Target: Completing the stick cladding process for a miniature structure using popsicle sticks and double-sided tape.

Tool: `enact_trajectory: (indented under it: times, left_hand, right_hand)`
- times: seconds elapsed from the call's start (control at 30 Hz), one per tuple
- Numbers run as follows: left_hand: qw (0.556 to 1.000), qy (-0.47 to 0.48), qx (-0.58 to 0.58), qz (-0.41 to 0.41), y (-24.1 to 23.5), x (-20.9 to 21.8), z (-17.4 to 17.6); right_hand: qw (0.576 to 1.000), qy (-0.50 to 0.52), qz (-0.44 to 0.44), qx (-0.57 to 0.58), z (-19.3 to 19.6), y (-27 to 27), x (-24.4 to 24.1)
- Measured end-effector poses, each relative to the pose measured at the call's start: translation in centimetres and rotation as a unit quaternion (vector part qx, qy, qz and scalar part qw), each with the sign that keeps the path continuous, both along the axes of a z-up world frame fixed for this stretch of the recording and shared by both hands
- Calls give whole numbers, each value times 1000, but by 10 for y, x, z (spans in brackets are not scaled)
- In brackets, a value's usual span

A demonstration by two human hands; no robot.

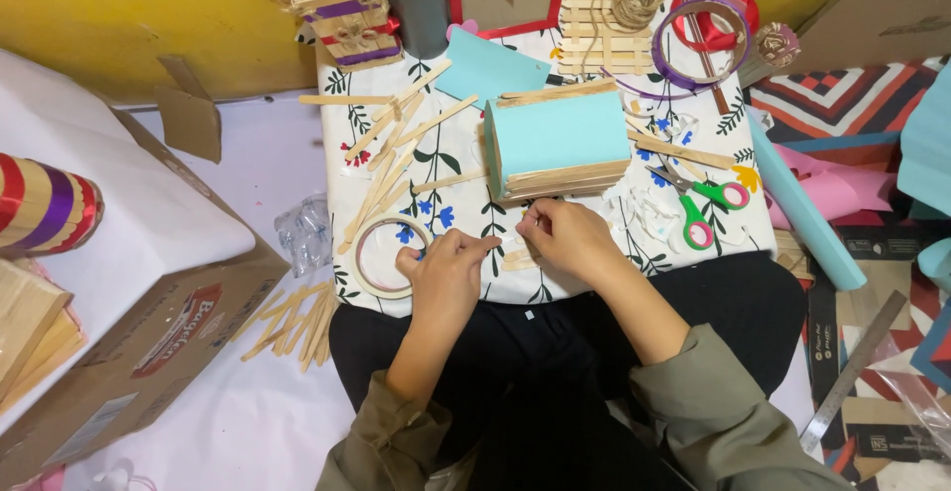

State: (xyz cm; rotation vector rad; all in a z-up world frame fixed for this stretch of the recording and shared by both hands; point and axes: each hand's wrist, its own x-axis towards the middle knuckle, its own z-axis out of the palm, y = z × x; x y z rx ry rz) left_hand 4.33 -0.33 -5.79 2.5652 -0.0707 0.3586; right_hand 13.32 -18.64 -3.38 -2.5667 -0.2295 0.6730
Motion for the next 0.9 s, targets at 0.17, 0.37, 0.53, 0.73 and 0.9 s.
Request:
enact_trajectory:
  times: [0.17,0.37,0.53,0.73,0.9]
  left_hand:
    - [1000,2,12,-13,-1,0,4]
    - [999,0,31,-19,-1,2,6]
    - [999,2,38,-23,-2,1,9]
    - [999,-7,46,-4,-7,2,6]
    - [998,-8,51,23,-10,3,-11]
  right_hand:
    - [999,-23,11,-19,-10,1,0]
    - [997,-73,7,-31,-5,6,-8]
    - [993,-105,2,-50,-3,9,-13]
    - [987,-152,-18,-48,-4,10,-21]
    - [987,-129,-90,-14,-5,-7,-16]
